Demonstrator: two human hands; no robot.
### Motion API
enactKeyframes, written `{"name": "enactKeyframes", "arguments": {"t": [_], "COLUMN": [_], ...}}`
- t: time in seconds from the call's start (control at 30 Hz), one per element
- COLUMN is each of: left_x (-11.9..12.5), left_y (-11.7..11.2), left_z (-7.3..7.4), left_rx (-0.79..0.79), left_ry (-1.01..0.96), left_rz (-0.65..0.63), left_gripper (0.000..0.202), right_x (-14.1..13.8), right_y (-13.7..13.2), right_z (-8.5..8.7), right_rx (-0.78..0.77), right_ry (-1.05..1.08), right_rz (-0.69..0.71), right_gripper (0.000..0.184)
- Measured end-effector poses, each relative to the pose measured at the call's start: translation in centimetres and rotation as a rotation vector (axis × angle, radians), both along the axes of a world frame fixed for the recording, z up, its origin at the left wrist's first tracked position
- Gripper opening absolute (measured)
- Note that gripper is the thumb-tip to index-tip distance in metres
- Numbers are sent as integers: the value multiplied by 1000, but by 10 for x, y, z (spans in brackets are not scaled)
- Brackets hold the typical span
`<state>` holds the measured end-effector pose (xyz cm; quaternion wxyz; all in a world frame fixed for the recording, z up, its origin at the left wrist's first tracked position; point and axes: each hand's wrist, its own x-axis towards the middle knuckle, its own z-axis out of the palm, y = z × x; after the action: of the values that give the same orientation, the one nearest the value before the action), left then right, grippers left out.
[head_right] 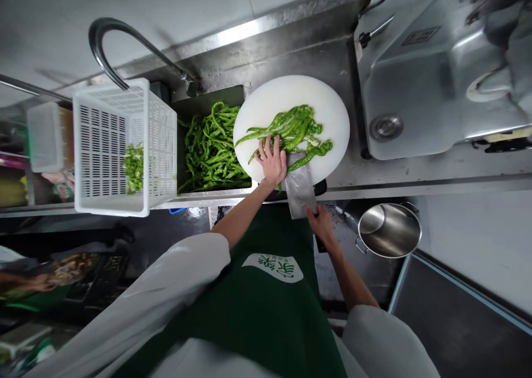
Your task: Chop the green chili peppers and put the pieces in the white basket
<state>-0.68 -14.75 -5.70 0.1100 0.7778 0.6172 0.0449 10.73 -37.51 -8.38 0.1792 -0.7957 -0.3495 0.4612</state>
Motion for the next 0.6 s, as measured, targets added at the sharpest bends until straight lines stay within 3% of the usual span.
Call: {"name": "enactKeyframes", "arguments": {"t": [0.2,0.33,0.6], "left_x": [-3,-9,-10], "left_y": [-1,-3,-6], "left_z": [-2,-5,-6], "left_rx": [45,76,56], "left_ry": [-20,-43,-64], "left_rz": [6,52,-62], "left_gripper": [59,59,58], "right_x": [-30,-41,-73], "right_y": [8,7,22], "right_z": [3,8,29], "right_rx": [31,7,-40], "right_ry": [-59,-146,-284], "right_rz": [-123,-114,-84], "right_gripper": [44,42,41]}}
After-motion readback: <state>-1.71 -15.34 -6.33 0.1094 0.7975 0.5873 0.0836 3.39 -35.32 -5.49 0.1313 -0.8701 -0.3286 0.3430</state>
